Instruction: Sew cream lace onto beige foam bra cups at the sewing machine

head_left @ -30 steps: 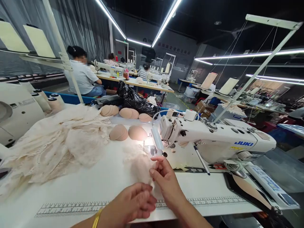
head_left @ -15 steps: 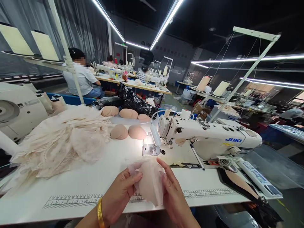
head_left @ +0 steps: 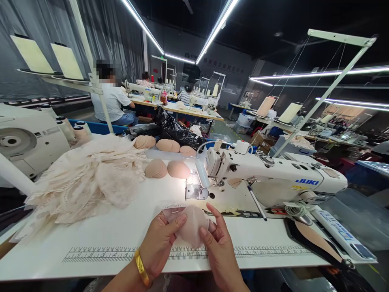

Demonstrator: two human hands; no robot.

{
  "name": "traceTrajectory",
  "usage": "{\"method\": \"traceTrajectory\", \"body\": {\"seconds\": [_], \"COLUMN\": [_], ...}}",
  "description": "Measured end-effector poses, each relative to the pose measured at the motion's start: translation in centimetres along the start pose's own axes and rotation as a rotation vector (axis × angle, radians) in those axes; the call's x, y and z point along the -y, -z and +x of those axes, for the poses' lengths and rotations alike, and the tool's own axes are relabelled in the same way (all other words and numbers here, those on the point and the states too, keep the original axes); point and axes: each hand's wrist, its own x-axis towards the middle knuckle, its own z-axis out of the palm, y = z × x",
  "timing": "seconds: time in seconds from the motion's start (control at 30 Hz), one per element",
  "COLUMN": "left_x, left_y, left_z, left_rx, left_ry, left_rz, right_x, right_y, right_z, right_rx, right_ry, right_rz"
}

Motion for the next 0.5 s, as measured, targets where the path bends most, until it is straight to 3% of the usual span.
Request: {"method": "traceTrajectory", "body": {"seconds": [0.13, 0.33, 0.5], "left_x": [-0.09, 0.18, 0.14], "left_y": [-0.36, -0.11, -0.52], "left_z": [-0.15, 0.01, 0.17], "left_rx": [0.026, -0.076, -0.045], "left_ry": [0.024, 0.031, 0.014], "left_rz": [-0.002, -0.033, -0.085], "right_x": [-0.38, -0.54, -0.69], "right_y": [0.34, 0.06, 0.04], "right_z": [0.29, 0.27, 0.4], "right_rx": [-0.025, -0.127, -0.16], "right_ry": [-0.005, 0.043, 0.061], "right_rz": [0.008, 0.014, 0.027]}}
